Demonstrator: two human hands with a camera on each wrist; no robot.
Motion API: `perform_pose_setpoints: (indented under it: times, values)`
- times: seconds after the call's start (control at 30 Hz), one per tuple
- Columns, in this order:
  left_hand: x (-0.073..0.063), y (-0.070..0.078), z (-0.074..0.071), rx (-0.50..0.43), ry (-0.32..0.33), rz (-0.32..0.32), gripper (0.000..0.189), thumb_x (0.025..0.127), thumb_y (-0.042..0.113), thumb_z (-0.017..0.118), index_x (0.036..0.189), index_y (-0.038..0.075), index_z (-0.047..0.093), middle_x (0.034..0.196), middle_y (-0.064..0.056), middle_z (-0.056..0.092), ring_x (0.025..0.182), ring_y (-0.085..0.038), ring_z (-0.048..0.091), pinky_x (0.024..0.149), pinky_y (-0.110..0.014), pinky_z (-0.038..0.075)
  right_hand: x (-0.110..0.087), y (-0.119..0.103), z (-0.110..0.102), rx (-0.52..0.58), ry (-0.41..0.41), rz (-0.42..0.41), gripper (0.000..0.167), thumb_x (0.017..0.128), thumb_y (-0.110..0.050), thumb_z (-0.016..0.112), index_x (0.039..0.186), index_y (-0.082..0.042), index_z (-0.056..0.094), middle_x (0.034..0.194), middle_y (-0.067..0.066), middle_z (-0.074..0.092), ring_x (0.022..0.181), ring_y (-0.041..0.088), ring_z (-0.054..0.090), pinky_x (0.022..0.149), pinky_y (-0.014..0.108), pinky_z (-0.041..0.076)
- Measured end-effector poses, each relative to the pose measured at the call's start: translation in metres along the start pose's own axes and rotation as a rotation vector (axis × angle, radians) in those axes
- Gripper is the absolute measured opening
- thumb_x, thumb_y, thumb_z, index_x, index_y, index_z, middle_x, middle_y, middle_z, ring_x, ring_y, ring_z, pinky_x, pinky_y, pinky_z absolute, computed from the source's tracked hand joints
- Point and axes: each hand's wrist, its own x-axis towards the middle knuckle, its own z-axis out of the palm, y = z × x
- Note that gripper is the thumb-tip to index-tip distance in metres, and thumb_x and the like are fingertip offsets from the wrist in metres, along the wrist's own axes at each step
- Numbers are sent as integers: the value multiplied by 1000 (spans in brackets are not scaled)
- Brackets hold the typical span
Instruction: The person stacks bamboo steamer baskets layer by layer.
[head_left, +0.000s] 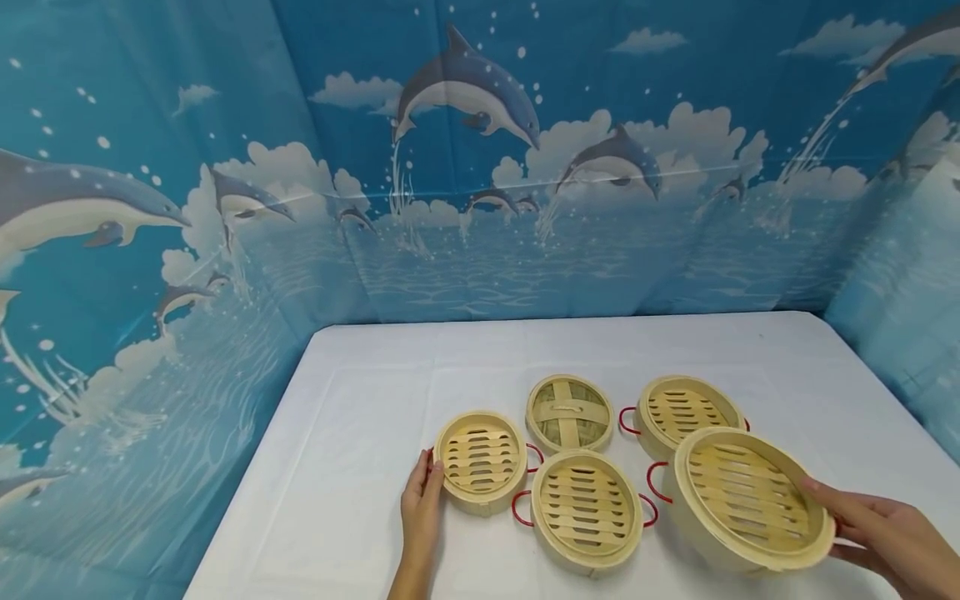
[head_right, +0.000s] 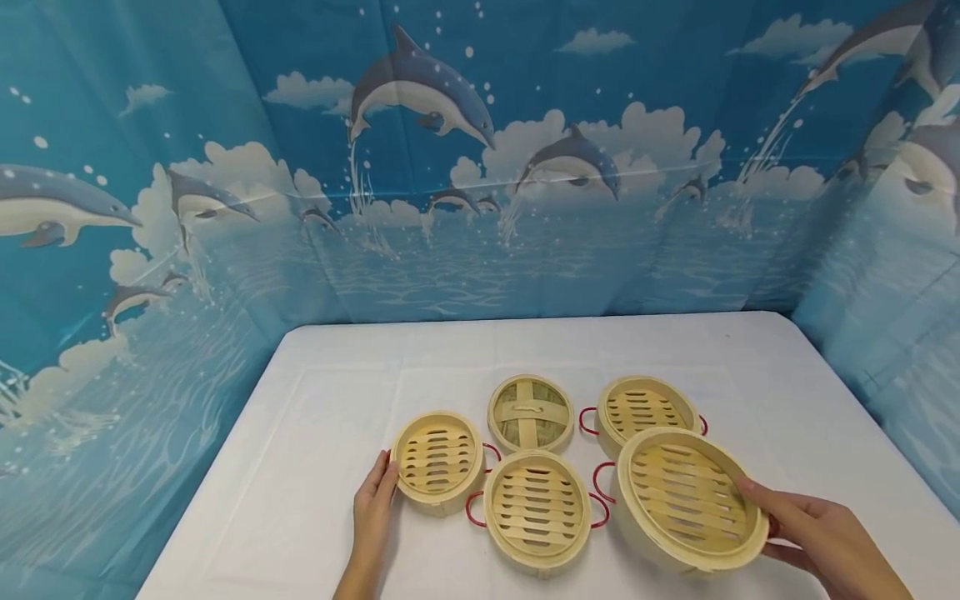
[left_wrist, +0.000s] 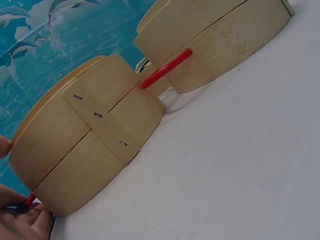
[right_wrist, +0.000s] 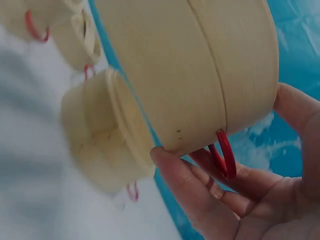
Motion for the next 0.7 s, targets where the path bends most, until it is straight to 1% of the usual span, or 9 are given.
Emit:
perform_pose_setpoints:
  times: [0.03,0.1,0.2,0.33,0.43,0.47,0.53,0.7]
  values:
    - [0,1,0,0,2,2,58,96,23,50,137,-12,28,140,-24,33,132,-31,27,104,-26,27,-2,-10,3,6,-10,-39,90,86,-60,48,121,22,42,80,-1,63,72,15,61,71,39,55]
    - [1,2,-1,-2,4,9,57,96,23,49,137,-12,28,141,-24,32,132,-31,27,105,-27,26,-6,-31,12,22,-39,-114,80,90,-55,47,118,20,47,82,-2,64,73,14,62,71,38,56]
    - [2,2,-1,-12,-1,14,57,97,22,49,137,-12,28,141,-25,31,132,-31,26,105,-29,26,-9,-60,29,28,-66,-224,74,91,-51,48,119,18,49,84,-1,66,73,13,63,70,35,56]
    - [2,1,0,-11,0,9,57,96,22,49,137,-12,28,141,-25,31,132,-31,26,106,-33,25,-10,-90,60,38,-81,-354,70,92,-47,50,118,18,48,83,1,65,72,13,63,68,33,57]
    - [1,0,1,-18,3,4,57,96,22,50,136,-12,29,141,-24,32,132,-31,27,106,-33,25,-7,-106,87,73,-103,-434,65,92,-44,52,116,17,50,82,1,64,72,12,64,67,31,57]
    - [1,0,1,-21,1,4,57,96,22,50,136,-13,29,141,-25,32,132,-31,27,106,-32,25,-6,-111,95,78,-111,-456,62,92,-43,52,114,16,53,81,1,64,71,12,64,67,31,57]
    - [0,0,1,-25,-1,3,57,96,22,50,136,-12,28,141,-24,32,132,-31,26,106,-32,25,-1,-117,111,100,-129,-472,59,91,-42,54,111,14,56,80,1,65,71,12,64,66,31,57]
    - [-1,1,-1,-15,4,9,57,96,22,49,136,-12,29,141,-24,31,132,-31,26,106,-35,23,6,-129,147,154,-185,-471,54,88,-40,60,101,12,61,75,5,64,69,15,65,66,33,56]
